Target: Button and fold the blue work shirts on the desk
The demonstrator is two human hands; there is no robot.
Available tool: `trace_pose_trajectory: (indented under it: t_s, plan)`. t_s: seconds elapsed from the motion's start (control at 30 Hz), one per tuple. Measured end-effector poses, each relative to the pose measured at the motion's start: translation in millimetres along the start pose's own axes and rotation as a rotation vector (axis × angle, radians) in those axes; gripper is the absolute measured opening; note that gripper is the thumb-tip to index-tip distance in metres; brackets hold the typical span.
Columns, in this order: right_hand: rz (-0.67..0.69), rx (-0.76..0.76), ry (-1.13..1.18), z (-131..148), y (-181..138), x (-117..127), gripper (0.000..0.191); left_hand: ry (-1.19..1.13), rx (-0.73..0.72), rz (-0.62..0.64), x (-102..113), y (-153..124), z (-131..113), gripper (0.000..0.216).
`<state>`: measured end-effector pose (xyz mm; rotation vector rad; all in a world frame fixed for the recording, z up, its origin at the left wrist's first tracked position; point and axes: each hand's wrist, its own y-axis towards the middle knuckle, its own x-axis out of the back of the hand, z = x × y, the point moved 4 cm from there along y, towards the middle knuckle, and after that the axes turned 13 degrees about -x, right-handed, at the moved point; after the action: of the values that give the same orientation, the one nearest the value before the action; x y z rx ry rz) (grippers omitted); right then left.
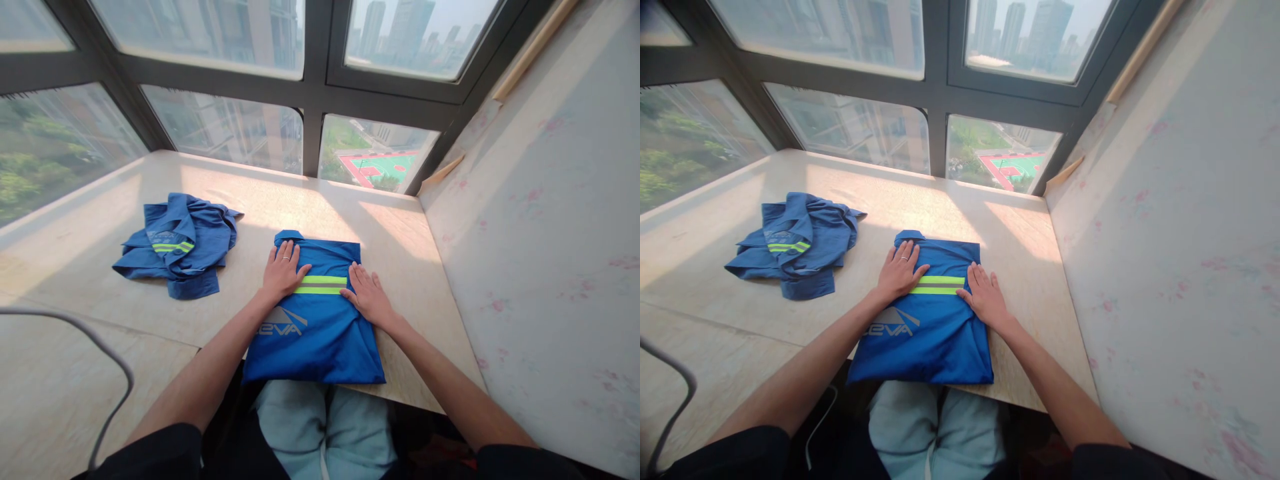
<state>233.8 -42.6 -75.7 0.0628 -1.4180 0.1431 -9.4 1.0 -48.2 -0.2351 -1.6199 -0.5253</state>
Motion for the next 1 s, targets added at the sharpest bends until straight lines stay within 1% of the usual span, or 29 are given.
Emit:
trace_pose_trajectory:
  t_s: [0.17,0.27,0.4,0.47,0.57,0.63,0.7,0.8,0.87,0.9,0.93,1.0]
  plan:
    - [0.013,-0.038,-0.006,-6.0,-4.6,2.3,0.078,-0.047,-0.054,0.016,-2.0,8.7,-5.7,0.076]
    - [0.02,-0.064,-0.015,-13.6,-9.6,3.8,0.077,-0.136,-0.087,-0.023,-1.5,15.3,-3.1,0.068]
    - [0.014,-0.084,-0.024,-29.3,-15.6,5.2,0.075,-0.312,-0.064,-0.101,1.3,20.9,8.3,0.056]
    - [0.006,-0.088,-0.028,-35.0,-16.6,6.3,0.072,-0.36,-0.055,-0.133,5.2,19.1,12.7,0.053]
    - [-0.026,-0.105,-0.024,-33.2,-18.8,12.6,0.066,-0.334,-0.084,-0.134,14.9,8.2,10.9,0.054]
    - [-0.097,-0.109,-0.01,-20.0,-25.5,22.3,0.062,-0.28,-0.131,-0.095,22.0,-3.3,2.5,0.058]
    - [-0.186,-0.058,0.016,5.9,-39.2,34.4,0.058,-0.223,-0.181,-0.04,27.7,-15.9,-10.2,0.063]
    - [-0.251,0.151,0.068,62.1,-69.3,44.3,0.057,-0.147,-0.229,0.038,30.8,-33.2,-31.1,0.071]
    - [-0.222,0.307,0.091,96.8,-88.6,39.5,0.063,-0.112,-0.261,0.092,28.4,-42.2,-43.0,0.07]
    - [-0.206,0.337,0.094,108.2,-95.5,34.3,0.067,-0.102,-0.271,0.12,25.9,-45.9,-47.4,0.068]
    - [-0.189,0.34,0.093,115.0,-100.3,27.6,0.07,-0.097,-0.274,0.146,23.1,-49.0,-50.5,0.067]
    - [-0.163,0.286,0.088,115.0,-104.8,13.6,0.077,-0.098,-0.252,0.175,17.5,-53.1,-52.7,0.07]
